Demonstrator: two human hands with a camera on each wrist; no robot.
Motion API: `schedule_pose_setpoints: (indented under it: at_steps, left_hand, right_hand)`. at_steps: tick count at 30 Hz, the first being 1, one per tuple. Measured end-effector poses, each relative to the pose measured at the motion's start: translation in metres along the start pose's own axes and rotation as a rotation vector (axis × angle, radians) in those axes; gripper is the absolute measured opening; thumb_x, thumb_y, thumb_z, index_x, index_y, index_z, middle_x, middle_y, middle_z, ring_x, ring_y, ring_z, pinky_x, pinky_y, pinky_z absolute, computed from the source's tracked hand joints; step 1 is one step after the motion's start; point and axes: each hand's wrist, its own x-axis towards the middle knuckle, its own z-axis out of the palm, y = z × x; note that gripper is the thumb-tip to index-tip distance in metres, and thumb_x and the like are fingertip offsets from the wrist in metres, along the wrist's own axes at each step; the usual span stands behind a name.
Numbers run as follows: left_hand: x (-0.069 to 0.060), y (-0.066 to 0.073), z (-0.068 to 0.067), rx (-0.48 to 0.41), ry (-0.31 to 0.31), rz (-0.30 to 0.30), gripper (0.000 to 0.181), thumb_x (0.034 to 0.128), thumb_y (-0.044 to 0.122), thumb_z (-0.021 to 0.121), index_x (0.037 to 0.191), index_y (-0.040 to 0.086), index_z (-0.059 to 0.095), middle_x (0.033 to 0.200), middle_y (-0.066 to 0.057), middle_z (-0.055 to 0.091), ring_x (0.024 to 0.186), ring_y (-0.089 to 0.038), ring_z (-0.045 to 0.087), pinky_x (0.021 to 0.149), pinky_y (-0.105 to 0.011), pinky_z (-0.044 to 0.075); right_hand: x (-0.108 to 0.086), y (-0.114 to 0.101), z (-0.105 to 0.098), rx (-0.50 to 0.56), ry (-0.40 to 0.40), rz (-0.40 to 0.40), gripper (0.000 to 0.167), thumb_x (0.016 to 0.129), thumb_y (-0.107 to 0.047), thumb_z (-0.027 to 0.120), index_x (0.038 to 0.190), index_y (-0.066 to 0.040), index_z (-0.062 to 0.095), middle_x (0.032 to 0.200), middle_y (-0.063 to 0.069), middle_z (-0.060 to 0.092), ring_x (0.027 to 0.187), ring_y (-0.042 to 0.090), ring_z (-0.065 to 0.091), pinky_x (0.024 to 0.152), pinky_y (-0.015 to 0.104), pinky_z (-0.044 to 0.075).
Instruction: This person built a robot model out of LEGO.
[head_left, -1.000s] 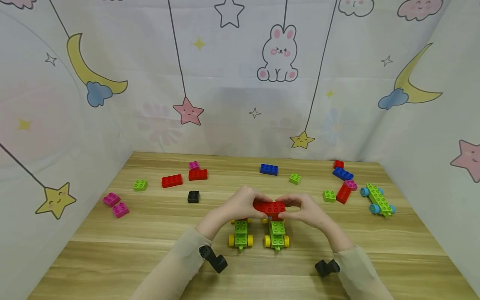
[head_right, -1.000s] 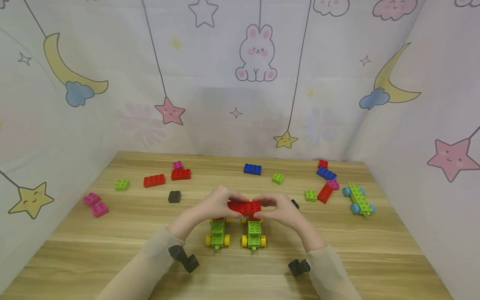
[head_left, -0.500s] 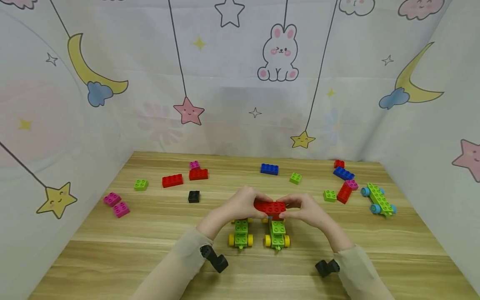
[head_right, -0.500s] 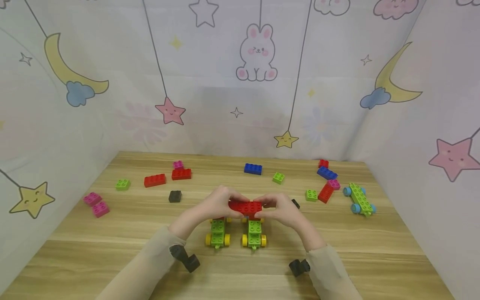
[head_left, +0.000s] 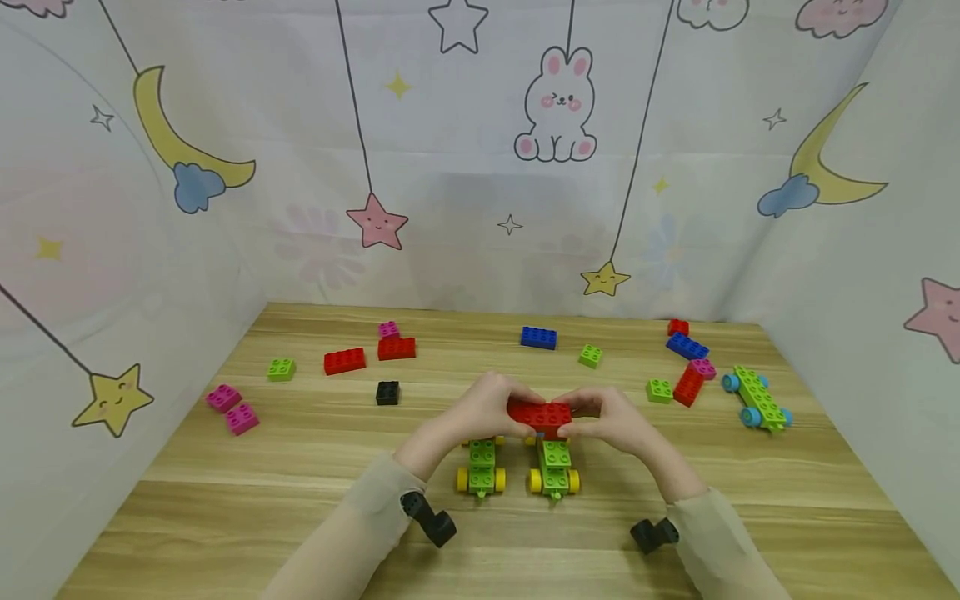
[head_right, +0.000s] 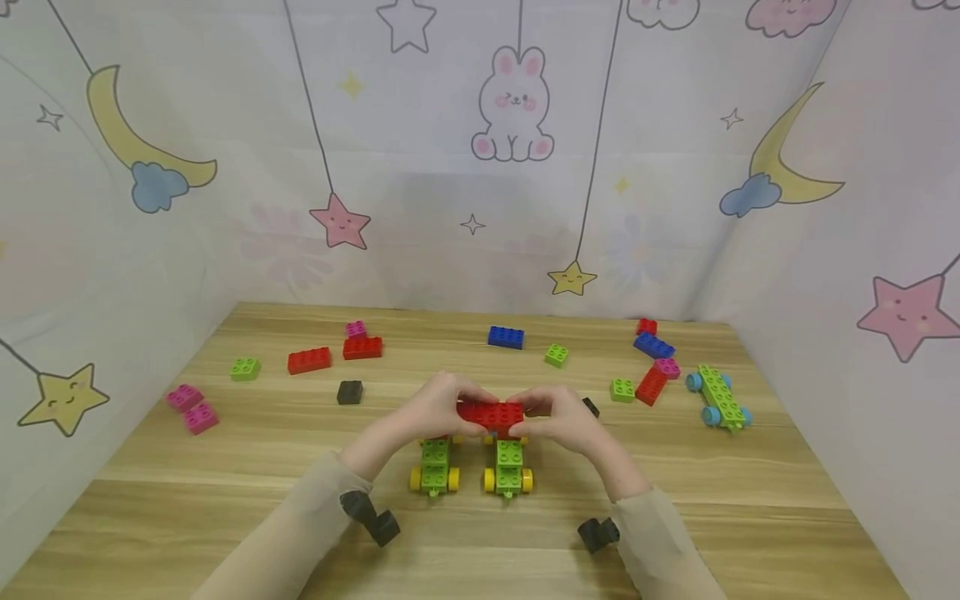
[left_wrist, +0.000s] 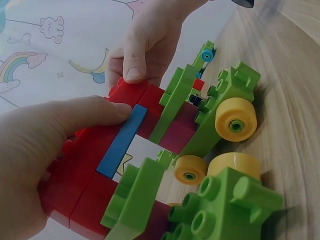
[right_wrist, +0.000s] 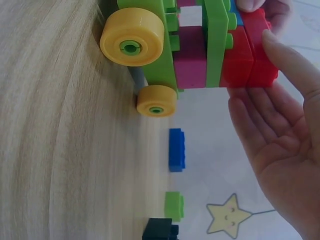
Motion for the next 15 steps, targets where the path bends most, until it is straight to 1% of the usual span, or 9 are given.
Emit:
schedule_pose_setpoints:
  at_steps: [5,11,15]
  left_hand:
    - [-0.0006,-0.0009,0.0019,0.000,0.017,0.005,0.039,0.0787,0.011,0.081,0.116,0.006,0.072,0.108,-0.009,0.074,0.088,-0.016,0.069,0.072,-0.018,0.053]
    - [-0.0022,0.0002,0.0034,0.012,0.036,0.006,0.039,0.0779,0.010,0.082,0.116,0.006,0.072,0.107,-0.009,0.074,0.087,-0.015,0.068,0.070,-0.018,0.052]
    - [-0.0023,-0.0005,0.0036,0.018,0.040,0.013,0.040,0.0777,0.010,0.082,0.116,0.006,0.072,0.107,-0.008,0.074,0.087,-0.014,0.068,0.071,-0.018,0.052]
  right_hand:
    - [0.0009,-0.0003,0.0000,0.005,-0.002,0.014,0.040,0.084,-0.024,0.078,0.116,-0.001,0.069,0.112,0.015,0.071,0.097,0.019,0.068,0.084,0.024,0.054]
    - [0.0003,-0.0015,-0.0006,0.008,-0.010,-0.004,0.039,0.086,-0.021,0.076,0.116,0.002,0.069,0.111,0.017,0.071,0.098,0.021,0.069,0.085,0.024,0.055]
    - [0.0003,-0.0020,-0.0007,0.019,-0.014,0.000,0.038,0.086,-0.019,0.076,0.116,0.003,0.068,0.111,0.018,0.070,0.098,0.023,0.069,0.085,0.023,0.054]
